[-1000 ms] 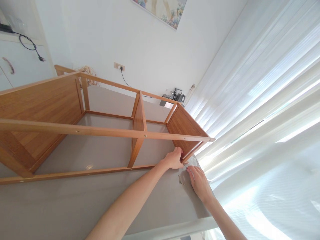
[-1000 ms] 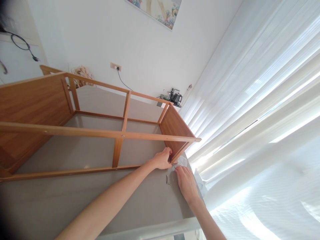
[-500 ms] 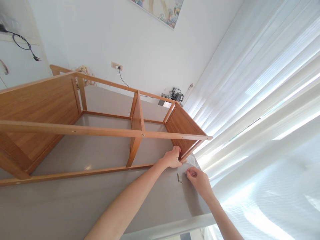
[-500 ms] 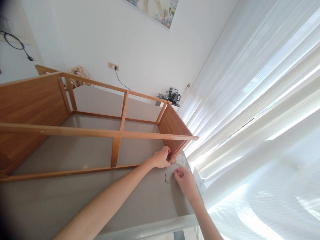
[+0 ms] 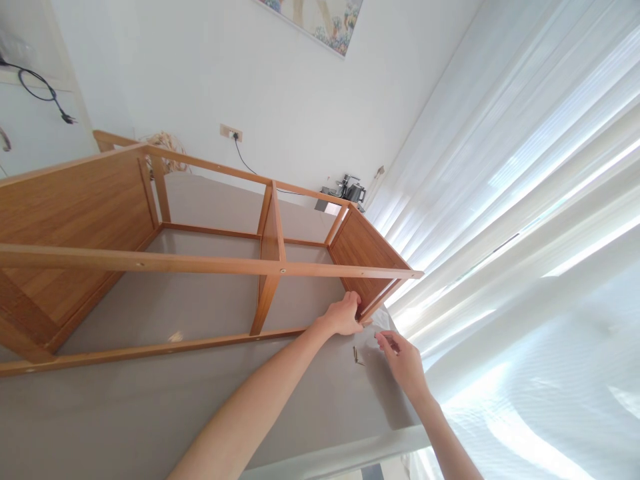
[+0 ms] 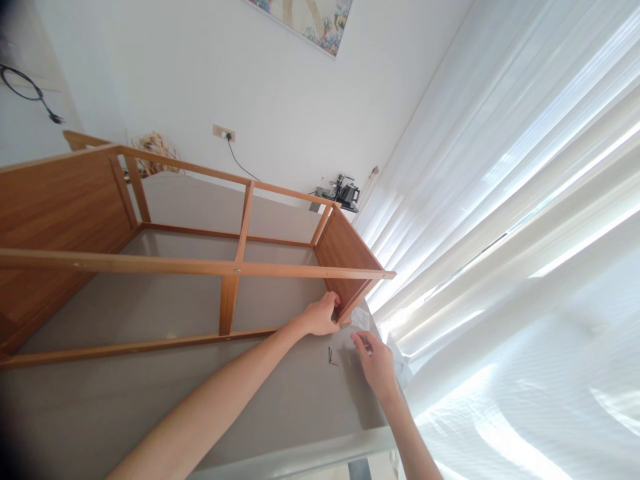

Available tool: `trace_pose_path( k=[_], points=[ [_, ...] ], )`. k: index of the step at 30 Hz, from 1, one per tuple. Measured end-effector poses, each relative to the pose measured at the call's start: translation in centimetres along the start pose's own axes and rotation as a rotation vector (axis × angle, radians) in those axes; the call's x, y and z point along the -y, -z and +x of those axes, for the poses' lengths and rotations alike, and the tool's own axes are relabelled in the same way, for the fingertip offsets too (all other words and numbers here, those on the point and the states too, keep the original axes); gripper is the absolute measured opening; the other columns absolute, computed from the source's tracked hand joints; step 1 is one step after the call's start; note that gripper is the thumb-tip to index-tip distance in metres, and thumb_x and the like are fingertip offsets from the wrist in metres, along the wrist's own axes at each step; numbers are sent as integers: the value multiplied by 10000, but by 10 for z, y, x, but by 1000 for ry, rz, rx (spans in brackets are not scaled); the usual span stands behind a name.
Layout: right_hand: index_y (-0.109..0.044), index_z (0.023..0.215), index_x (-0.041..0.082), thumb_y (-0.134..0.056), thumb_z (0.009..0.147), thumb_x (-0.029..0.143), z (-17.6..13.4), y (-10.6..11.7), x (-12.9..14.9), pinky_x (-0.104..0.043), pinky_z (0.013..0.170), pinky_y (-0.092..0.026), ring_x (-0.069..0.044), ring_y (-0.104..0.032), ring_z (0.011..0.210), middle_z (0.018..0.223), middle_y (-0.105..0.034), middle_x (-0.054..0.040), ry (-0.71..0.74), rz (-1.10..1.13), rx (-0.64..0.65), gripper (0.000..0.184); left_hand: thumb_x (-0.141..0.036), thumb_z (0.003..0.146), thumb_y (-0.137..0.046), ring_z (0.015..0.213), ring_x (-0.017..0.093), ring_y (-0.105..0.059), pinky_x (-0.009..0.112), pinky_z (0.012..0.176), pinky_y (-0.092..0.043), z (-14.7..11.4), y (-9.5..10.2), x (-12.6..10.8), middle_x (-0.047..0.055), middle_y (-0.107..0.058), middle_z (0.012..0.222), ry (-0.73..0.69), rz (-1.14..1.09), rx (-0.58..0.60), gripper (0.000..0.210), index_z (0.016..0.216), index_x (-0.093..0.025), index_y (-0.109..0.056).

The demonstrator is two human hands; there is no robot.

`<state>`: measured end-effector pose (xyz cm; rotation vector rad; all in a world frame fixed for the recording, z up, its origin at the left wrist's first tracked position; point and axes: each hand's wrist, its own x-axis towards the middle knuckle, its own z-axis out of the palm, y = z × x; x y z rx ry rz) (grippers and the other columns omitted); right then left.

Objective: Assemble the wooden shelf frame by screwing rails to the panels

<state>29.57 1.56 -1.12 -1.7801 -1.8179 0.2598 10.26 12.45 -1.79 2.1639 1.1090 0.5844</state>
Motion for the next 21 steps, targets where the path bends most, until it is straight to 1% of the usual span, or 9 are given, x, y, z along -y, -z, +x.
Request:
trace_pose_path(
  k=[3,9,12,15,19,21],
  points=[
    [-624,933,218,-407,992,483,2,-9,-3,-312,637,-524,-204,-670,697,805,-709,-52,111,-80,-53,348,-444,726,-700,1035,261,-646,368,847,-526,0,0,1,79,-533,1243,-10,-6,-4,549,1129,-241,-387],
    [-560,917,239,-344,1022,403,7,-21,-1,-346,712,-511,-214,-645,768,848,-653,-51,242,-141,-46,291,-423,712,-706,1021,258,-653,364,833,-532,1,0,2,77,-538,1240,-14,-9,-3,562,1134,-239,-384],
    [-548,907,244,-338,1029,376,8,-22,1,-345,695,-494,-212,-629,767,840,-630,-45,280,-180,-29,276,-404,710,-704,1022,258,-652,366,837,-531,2,-1,2,75,-540,1235,-11,-9,-5,554,1130,-242,-381],
    [-542,911,245,-334,1034,349,9,-22,1,-338,678,-481,-204,-613,752,831,-613,-37,308,-233,-20,263,-422,717,-697,1028,261,-650,371,838,-531,2,-1,2,74,-536,1236,-13,-11,-8,548,1126,-244,-378],
    [-528,912,242,-322,1038,332,11,-24,0,-331,643,-465,-198,-599,724,829,-599,-37,329,-299,-33,257,-459,726,-696,1015,260,-654,369,832,-535,1,0,1,75,-538,1232,-7,-7,-2,548,1121,-246,-382],
    [-520,907,243,-320,1040,336,11,-26,0,-332,635,-455,-200,-593,721,828,-593,-37,329,-311,-38,258,-446,721,-703,1010,258,-655,367,831,-537,1,0,1,73,-540,1228,-3,-3,3,553,1125,-246,-382]
  ],
)
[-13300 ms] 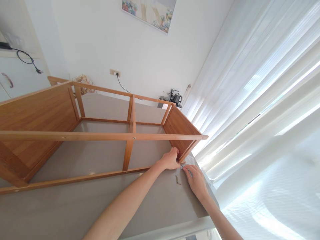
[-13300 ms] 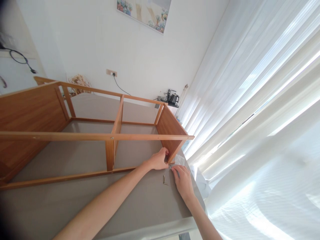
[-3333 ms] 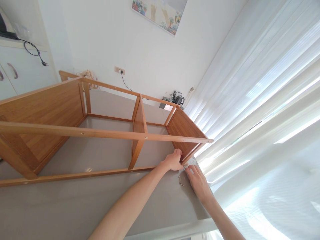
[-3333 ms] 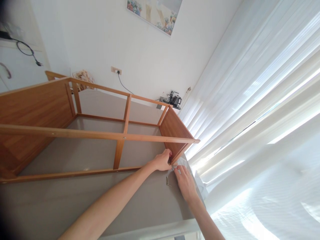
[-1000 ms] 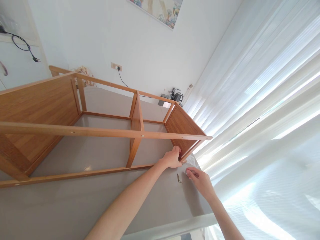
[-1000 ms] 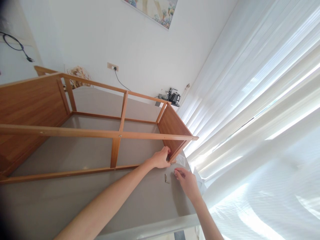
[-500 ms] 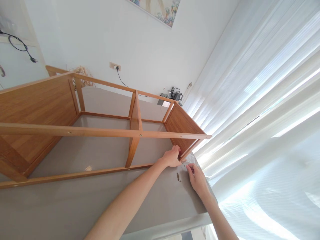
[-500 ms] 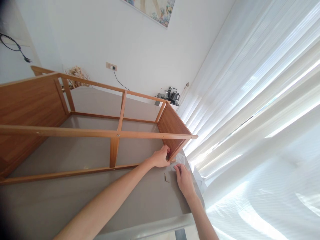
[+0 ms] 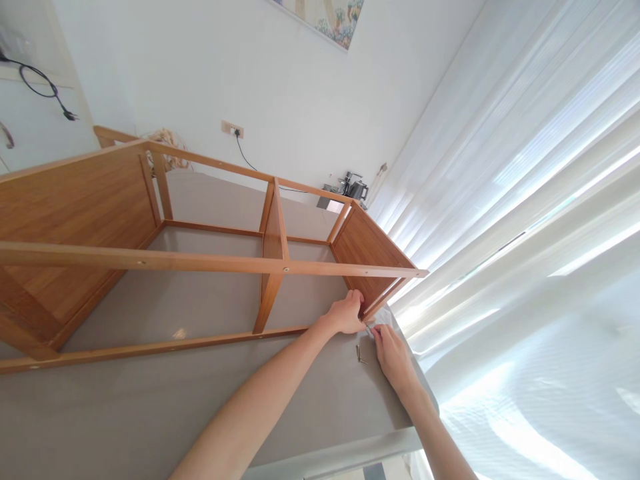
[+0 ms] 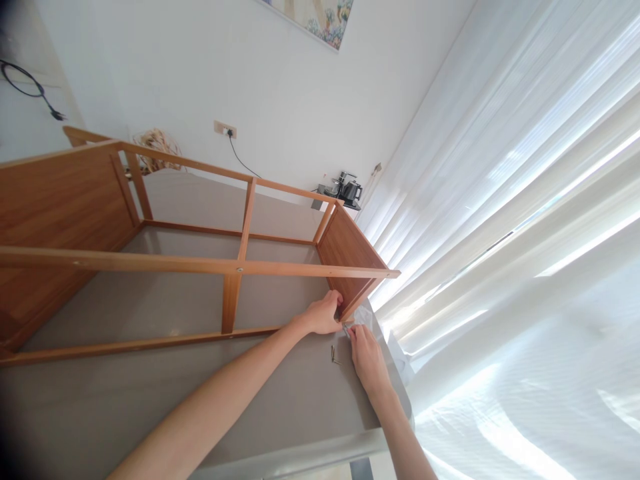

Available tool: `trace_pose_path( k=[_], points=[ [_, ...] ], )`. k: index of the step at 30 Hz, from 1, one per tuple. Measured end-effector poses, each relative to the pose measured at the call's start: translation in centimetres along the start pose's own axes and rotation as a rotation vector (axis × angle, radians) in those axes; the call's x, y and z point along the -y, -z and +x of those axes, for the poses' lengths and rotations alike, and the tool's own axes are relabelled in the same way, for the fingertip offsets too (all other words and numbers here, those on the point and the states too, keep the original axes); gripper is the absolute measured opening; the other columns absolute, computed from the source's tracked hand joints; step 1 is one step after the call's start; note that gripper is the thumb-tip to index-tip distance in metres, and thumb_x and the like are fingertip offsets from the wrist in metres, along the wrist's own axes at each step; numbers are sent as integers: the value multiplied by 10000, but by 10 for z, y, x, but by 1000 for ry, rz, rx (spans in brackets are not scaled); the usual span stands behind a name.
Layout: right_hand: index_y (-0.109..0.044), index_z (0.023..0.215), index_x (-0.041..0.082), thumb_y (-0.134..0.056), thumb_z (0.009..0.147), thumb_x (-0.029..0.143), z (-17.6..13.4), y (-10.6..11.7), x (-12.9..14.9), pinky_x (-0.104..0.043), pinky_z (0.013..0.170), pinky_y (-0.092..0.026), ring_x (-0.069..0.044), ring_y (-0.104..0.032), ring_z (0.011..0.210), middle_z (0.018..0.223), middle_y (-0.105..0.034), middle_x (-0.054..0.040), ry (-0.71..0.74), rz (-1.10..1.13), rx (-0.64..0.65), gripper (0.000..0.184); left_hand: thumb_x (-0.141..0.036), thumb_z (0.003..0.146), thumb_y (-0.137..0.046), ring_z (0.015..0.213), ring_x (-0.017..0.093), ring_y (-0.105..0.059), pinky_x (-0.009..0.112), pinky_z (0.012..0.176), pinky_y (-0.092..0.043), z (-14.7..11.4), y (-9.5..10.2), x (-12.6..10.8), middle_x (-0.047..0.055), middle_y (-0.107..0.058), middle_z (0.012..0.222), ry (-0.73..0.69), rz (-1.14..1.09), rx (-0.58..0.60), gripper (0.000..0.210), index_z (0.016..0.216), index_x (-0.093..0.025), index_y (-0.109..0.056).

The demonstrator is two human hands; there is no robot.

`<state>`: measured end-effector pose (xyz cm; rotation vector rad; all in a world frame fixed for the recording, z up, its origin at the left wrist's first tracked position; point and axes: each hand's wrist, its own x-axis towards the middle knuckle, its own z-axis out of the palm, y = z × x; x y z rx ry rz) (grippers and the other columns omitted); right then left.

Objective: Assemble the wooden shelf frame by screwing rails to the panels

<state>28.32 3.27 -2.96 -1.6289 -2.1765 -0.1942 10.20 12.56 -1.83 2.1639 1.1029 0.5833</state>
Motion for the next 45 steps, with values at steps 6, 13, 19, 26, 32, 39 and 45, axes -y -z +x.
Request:
trace_pose_path(
  k=[6,13,19,26,32,39,45],
  points=[
    [-519,906,246,-317,1044,326,0,1,2,-334,647,-455,-201,-593,731,814,-581,-31,16,-23,13,257,-443,722,-697,1020,259,-652,367,832,-536,1,-1,0,76,-538,1231,-3,3,0,557,1130,-243,-375],
    [-544,912,243,-340,1037,311,-1,-1,1,-332,648,-465,-197,-591,731,812,-591,-30,39,-50,-12,249,-478,722,-706,1029,260,-650,358,839,-530,0,0,0,76,-540,1239,-1,-3,4,582,1139,-246,-373],
    [-544,915,241,-342,1039,294,-1,-3,1,-334,662,-469,-197,-592,751,825,-597,-38,52,-69,5,243,-510,728,-700,1034,269,-650,364,833,-525,1,-1,1,78,-539,1238,-6,-17,-2,586,1141,-249,-377],
    [-529,909,245,-331,1045,294,-2,-3,1,-328,642,-455,-201,-598,748,821,-587,-38,65,-94,13,245,-572,732,-686,1017,274,-654,368,827,-521,1,-2,1,84,-543,1227,-9,-28,-17,609,1141,-240,-379],
    [-526,912,243,-328,1047,302,-3,-4,0,-325,637,-444,-199,-589,746,824,-586,-36,52,-101,14,247,-576,746,-670,1017,268,-651,365,824,-521,0,-1,1,83,-540,1229,-21,-31,-24,595,1138,-241,-375],
    [-544,906,240,-330,1044,326,0,-7,-2,-332,652,-440,-207,-592,765,840,-601,-47,49,-67,17,269,-503,738,-693,1023,265,-650,356,828,-520,1,-3,2,85,-540,1237,-17,-17,-28,577,1141,-238,-377],
    [-548,850,252,-342,1026,382,5,1,5,-338,653,-419,-216,-566,722,801,-600,-45,-38,81,65,301,-440,727,-706,1016,262,-649,355,822,-515,1,-4,2,85,-544,1234,-17,-15,-26,564,1142,-237,-382]
  ],
)
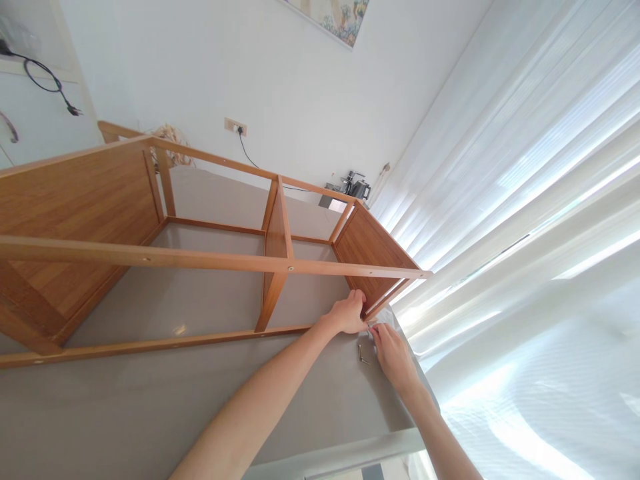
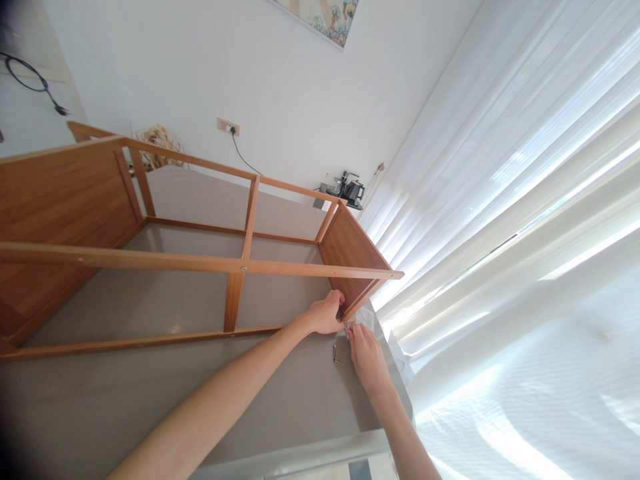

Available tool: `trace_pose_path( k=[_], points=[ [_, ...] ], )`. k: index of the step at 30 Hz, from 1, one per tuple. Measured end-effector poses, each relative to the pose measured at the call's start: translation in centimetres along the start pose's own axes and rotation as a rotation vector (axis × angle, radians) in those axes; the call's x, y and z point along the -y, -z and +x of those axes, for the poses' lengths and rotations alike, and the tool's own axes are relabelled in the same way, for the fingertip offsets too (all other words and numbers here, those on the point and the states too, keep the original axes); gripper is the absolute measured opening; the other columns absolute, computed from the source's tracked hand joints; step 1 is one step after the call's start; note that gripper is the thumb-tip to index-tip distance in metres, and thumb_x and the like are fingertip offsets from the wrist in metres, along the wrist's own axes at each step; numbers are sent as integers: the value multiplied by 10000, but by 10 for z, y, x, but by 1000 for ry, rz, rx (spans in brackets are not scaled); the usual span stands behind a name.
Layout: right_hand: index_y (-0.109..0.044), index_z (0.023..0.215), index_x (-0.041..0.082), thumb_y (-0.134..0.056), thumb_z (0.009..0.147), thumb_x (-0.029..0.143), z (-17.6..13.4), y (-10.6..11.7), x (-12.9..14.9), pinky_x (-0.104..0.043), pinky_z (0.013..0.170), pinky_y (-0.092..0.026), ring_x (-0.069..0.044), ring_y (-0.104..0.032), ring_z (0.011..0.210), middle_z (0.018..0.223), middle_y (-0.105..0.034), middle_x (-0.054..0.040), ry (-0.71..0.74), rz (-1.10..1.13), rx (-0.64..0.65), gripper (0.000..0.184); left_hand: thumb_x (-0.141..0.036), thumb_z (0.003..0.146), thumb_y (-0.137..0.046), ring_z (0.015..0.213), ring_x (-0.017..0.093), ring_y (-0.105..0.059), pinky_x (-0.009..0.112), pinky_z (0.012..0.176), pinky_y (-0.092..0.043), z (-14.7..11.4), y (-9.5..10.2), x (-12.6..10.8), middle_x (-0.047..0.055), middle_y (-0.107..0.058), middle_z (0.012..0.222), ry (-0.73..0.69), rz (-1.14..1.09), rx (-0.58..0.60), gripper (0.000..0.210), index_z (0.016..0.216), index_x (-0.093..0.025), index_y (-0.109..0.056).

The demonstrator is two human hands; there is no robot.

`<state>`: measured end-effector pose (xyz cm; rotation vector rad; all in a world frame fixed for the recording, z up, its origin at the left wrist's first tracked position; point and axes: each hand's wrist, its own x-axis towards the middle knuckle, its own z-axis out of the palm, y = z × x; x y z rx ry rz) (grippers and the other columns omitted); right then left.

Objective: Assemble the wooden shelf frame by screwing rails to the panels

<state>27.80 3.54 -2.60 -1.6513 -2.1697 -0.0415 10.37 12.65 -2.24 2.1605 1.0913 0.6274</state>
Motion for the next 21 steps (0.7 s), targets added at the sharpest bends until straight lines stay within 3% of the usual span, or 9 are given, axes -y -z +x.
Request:
trace_pose_path(
  k=[15,21],
  points=[
    [-652,862,237,-447,934,587,4,5,-13,-312,628,-466,-215,-648,642,700,-685,-21,-336,285,56,412,-443,714,-689,1002,261,-648,354,789,-516,0,0,2,85,-533,1223,-18,11,8,569,1139,-232,-376],
    [-663,1004,230,-576,847,613,5,7,-19,-295,622,-473,-204,-655,646,669,-685,6,-425,406,55,423,-428,708,-692,1002,254,-648,349,787,-524,1,-1,2,82,-527,1232,-18,23,1,562,1130,-238,-374]
  ],
)
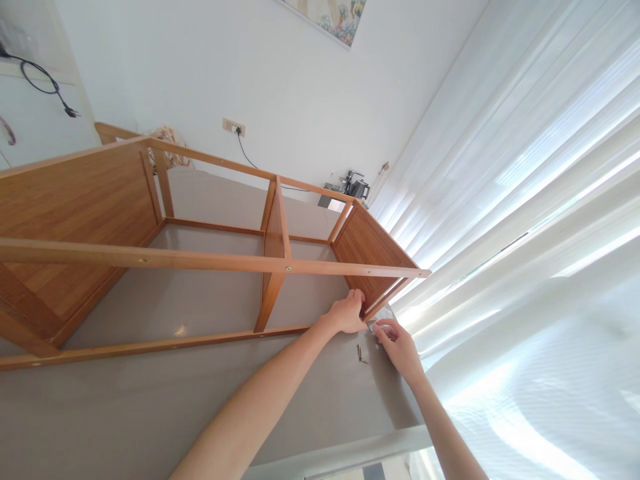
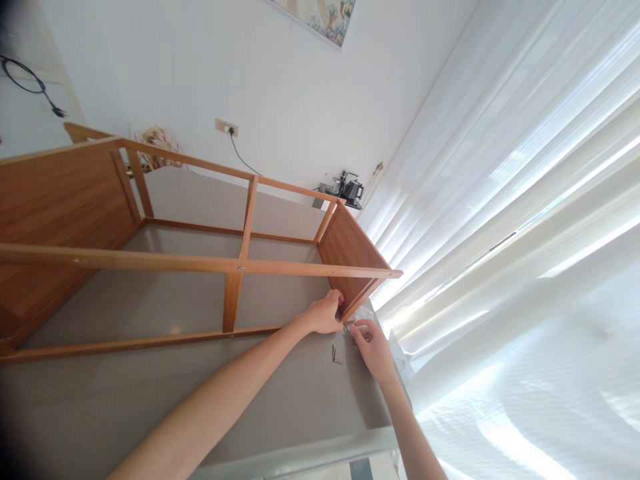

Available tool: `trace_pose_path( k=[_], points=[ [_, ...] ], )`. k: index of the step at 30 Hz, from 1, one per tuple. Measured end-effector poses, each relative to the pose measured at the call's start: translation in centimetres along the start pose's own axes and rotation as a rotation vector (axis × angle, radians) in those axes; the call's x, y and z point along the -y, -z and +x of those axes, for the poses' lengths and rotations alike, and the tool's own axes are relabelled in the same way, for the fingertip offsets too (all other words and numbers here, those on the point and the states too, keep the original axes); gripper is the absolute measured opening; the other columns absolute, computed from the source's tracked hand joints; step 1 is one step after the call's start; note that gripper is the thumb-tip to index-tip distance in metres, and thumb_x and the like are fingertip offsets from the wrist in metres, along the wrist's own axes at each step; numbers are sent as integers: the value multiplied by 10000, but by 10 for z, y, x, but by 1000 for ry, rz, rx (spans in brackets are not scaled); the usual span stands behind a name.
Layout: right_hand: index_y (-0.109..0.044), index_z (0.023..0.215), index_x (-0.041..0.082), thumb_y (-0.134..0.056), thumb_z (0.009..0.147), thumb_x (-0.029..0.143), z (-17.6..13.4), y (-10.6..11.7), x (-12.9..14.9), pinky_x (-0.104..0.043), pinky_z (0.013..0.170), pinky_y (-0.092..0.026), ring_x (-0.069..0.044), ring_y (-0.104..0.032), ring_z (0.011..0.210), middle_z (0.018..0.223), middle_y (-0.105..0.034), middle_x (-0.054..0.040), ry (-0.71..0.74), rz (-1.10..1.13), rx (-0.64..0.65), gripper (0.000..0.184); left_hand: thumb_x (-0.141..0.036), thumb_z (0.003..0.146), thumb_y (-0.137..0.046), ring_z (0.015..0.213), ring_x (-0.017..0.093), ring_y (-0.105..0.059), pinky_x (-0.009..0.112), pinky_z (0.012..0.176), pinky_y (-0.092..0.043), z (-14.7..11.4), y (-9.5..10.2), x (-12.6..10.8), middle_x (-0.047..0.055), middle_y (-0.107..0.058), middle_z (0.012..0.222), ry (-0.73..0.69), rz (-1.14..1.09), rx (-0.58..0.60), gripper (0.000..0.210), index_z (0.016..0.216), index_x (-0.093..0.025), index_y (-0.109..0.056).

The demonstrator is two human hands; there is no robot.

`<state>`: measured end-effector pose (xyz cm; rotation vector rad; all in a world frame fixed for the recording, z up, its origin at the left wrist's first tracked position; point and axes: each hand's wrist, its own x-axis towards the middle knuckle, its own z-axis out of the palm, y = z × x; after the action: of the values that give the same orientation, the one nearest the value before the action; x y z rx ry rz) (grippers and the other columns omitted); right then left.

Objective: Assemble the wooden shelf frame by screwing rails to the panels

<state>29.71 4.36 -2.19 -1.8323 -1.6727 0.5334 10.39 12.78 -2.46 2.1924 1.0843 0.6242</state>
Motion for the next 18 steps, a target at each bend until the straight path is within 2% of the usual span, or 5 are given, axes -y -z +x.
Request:
trace_pose_path(
  k=[8,14,18],
  points=[
    [-657,1042,213,-523,870,601,-4,4,-2,-329,715,-517,-239,-699,835,877,-743,-65,-28,108,26,445,-390,699,-691,1029,258,-644,360,809,-530,0,1,-1,81,-527,1246,0,0,9,555,1130,-240,-374],
    [-674,1022,228,-557,840,580,-4,5,-5,-368,797,-504,-238,-688,810,914,-747,-56,-64,107,16,413,-372,686,-694,1018,255,-646,359,800,-535,-1,3,-2,79,-529,1245,1,0,10,555,1123,-237,-379],
    [-624,1060,215,-609,809,585,-3,6,-5,-339,753,-512,-220,-690,786,914,-761,-50,-128,169,-3,448,-378,696,-695,1021,253,-645,352,810,-530,-1,3,-2,78,-530,1249,8,1,13,548,1123,-241,-381]
  ],
)
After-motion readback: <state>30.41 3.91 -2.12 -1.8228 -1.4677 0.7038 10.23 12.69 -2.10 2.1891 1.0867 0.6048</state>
